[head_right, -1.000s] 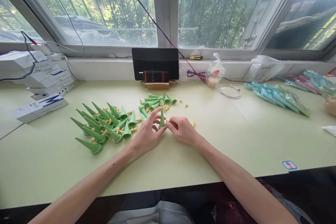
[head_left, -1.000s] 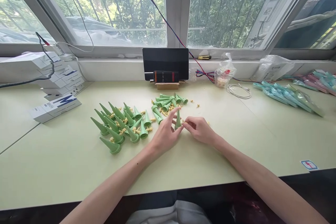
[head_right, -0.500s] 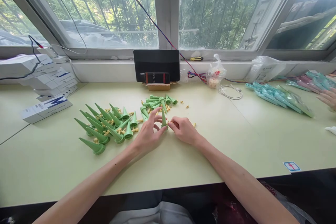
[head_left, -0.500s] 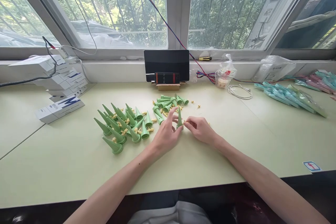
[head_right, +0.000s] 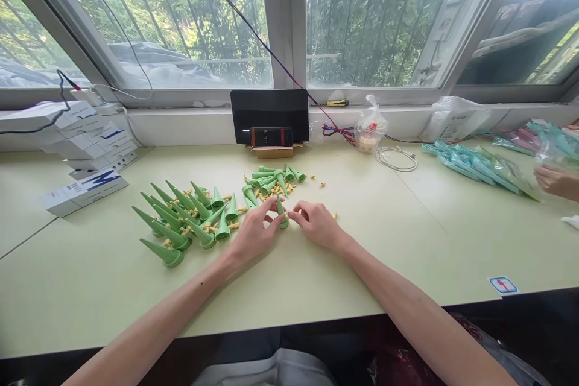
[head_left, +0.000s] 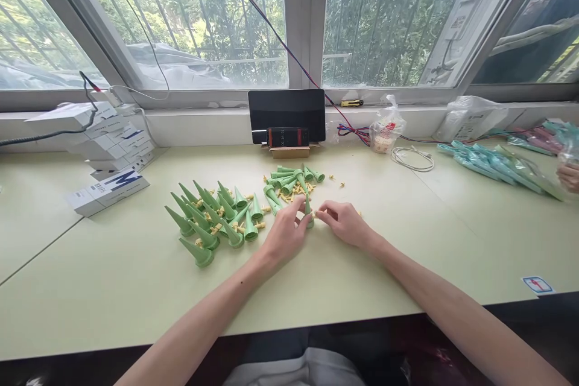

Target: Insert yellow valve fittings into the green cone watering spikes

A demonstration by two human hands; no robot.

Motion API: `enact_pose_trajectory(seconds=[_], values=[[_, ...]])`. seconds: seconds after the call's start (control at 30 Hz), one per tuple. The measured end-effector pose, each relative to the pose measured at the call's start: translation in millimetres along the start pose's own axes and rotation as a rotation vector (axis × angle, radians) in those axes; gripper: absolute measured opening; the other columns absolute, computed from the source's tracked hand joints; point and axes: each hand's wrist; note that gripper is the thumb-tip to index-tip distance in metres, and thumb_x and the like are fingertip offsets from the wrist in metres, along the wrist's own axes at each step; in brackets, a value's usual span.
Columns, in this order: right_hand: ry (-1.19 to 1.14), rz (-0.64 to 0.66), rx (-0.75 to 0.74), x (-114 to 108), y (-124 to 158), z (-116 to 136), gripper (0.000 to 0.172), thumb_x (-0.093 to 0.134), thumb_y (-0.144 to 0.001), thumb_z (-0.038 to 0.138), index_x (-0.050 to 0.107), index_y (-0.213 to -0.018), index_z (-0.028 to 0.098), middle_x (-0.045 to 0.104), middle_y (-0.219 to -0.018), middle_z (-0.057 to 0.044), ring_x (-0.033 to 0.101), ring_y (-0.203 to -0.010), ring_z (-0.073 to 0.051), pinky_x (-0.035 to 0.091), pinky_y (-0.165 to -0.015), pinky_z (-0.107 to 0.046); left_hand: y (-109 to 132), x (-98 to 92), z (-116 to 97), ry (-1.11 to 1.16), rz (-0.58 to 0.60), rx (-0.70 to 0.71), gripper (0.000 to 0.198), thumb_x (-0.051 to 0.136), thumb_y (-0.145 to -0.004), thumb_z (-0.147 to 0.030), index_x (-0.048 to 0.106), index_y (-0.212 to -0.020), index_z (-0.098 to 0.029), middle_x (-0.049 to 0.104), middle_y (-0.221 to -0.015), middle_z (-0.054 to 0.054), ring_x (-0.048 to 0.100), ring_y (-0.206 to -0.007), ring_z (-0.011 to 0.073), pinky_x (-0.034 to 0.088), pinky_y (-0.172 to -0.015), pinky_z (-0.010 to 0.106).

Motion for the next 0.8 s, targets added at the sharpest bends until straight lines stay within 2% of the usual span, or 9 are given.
enact_pose_trajectory(seconds=[0.1,0.2,0.33,0.43,0.53,0.63,0.73,0.8], values=[[-0.032,-0.103,0.018,-1,-1,1,0.031,0.047,-0.096,0.042,0.058,-0.081,0.019,0.043,-0.056,0.005,0.035,-0.053,-0.011,0.03,-0.055,-0.025,-1,-1.3,-2,0.002,-0.004,0.007,0.01,0.05,-0.093,-0.021,0.058,-0.098,-0.02,0.066,-0.091,0.002,0.062,-0.076,0.0132,0.052,-0.066,0.025],[-0.048,-0.192,0.051,-1,-2,1,0.03,0.048,-0.095,0.041,0.052,-0.075,0.019,0.042,-0.058,0.005,0.034,-0.053,-0.011,0.03,-0.053,-0.025,-2,-1.8,-3,-0.012,-0.007,0.006,0.012,0.049,-0.094,-0.024,0.06,-0.091,-0.019,0.065,-0.087,0.001,0.06,-0.076,0.0137,0.051,-0.065,0.025],[-0.026,-0.223,0.072,-1,-2,2,0.032,0.048,-0.094,0.038,0.043,-0.068,0.02,0.039,-0.056,0.005,0.032,-0.052,-0.01,0.028,-0.052,-0.025,-1,-1.7,-3,-0.053,-0.02,0.03,0.013,0.051,-0.094,-0.024,0.061,-0.087,-0.019,0.063,-0.085,0.002,0.057,-0.077,0.0139,0.05,-0.065,0.025],[0.0,-0.225,0.067,0,-2,2,0.036,0.048,-0.093,0.037,0.036,-0.063,0.021,0.035,-0.054,0.006,0.029,-0.05,-0.01,0.026,-0.051,-0.026,-1,-2.2,-3,-0.149,-0.08,0.073,0.014,0.054,-0.092,-0.024,0.061,-0.081,-0.019,0.062,-0.083,0.002,0.056,-0.078,0.0149,0.048,-0.068,0.027],[0.021,-0.233,0.057,1,-2,0,0.041,0.048,-0.092,0.036,0.027,-0.06,0.021,0.028,-0.053,0.006,0.025,-0.05,-0.01,0.023,-0.05,-0.026,-4,-6.4,0,-0.188,-0.187,0.12,0.013,0.056,-0.091,-0.024,0.061,-0.081,-0.018,0.061,-0.079,0.003,0.055,-0.074,0.0151,0.045,-0.063,0.026],[0.032,-0.228,0.04,3,-3,-2,0.045,0.047,-0.092,0.035,0.02,-0.059,0.021,0.022,-0.053,0.005,0.021,-0.051,-0.01,0.02,-0.051,-0.027,-13,-19.1,5,-0.229,-0.362,0.134,0.014,0.058,-0.091,-0.027,0.062,-0.082,-0.017,0.062,-0.08,0.003,0.052,-0.062,0.0127,0.044,-0.059,0.025],[0.019,-0.215,0.024,5,-3,-3,0.045,0.047,-0.092,0.035,0.019,-0.059,0.021,0.02,-0.054,0.005,0.02,-0.052,-0.01,0.019,-0.051,-0.027,-26,-39.8,13,-0.27,-0.522,0.053,0.016,0.054,-0.092,-0.029,0.064,-0.088,-0.017,0.065,-0.089,0.005,0.055,-0.061,0.0132,0.046,-0.059,0.027],[0.005,-0.205,0.019,5,-3,-3,0.045,0.047,-0.092,0.036,0.019,-0.059,0.021,0.019,-0.055,0.005,0.019,-0.053,-0.01,0.018,-0.051,-0.028,-34,-54.0,19,-0.333,-0.625,-0.023,0.017,0.052,-0.092,-0.027,0.065,-0.094,-0.016,0.066,-0.093,0.007,0.058,-0.064,0.0152,0.048,-0.065,0.03]])
Point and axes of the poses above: each hand's wrist, its own y-axis away from the middle knuckle, its own x-axis out of the palm, z = x × y
